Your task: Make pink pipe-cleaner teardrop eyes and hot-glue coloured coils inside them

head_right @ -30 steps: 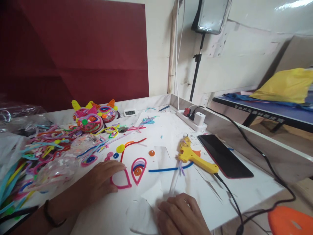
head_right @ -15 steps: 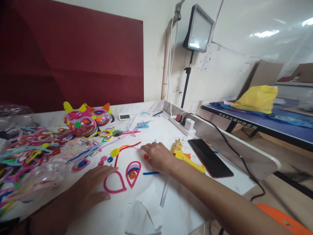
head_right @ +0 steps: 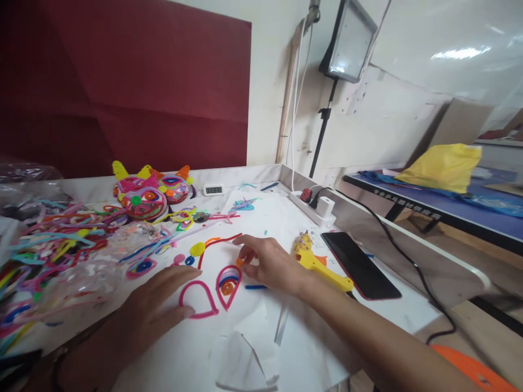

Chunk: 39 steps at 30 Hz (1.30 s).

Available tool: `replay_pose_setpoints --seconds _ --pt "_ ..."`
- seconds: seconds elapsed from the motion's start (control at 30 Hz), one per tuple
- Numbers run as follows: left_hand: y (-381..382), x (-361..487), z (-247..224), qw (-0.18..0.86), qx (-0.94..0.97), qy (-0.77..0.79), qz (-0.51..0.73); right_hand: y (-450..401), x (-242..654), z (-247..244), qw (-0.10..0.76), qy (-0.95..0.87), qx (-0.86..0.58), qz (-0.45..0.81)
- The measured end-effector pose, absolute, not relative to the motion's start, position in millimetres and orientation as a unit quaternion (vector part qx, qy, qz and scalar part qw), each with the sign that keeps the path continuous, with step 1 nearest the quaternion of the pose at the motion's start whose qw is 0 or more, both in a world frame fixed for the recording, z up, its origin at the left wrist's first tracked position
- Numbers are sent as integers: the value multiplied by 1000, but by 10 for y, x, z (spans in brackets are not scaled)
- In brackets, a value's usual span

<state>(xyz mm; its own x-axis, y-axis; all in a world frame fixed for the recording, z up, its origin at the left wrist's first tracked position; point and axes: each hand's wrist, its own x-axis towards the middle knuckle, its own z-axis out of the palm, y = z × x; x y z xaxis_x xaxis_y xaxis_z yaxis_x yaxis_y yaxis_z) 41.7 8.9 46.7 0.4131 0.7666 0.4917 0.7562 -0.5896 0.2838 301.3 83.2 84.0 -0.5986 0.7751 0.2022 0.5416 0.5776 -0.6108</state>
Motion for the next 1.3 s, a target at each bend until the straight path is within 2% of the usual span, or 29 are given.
replay_pose_setpoints --seconds 0.1,0.2,0.3,0.4,0.5,0.73,0.9,1.3 --pt "37 529 520 86 796 478 362 655 2948 922 263 -831 -337 357" --pt "-39 671 612 259 730 498 390 502 2865 962 285 -813 -307 406" --pt "-85 792 667 431 653 478 399 398 2802 964 312 -830 -288 363" --pt "-77 846 643 524 577 447 439 332 2754 961 309 -875 -263 265" --pt "-44 840 583 556 527 433 476 290 2701 963 299 -899 -245 204" --pt "-19 814 554 590 467 436 494 228 2566 1001 280 -915 -228 182" --pt "-11 835 574 575 440 468 507 179 2473 1034 245 -922 -240 179" --pt "84 748 448 559 471 462 502 146 2428 1020 263 -920 -234 172"
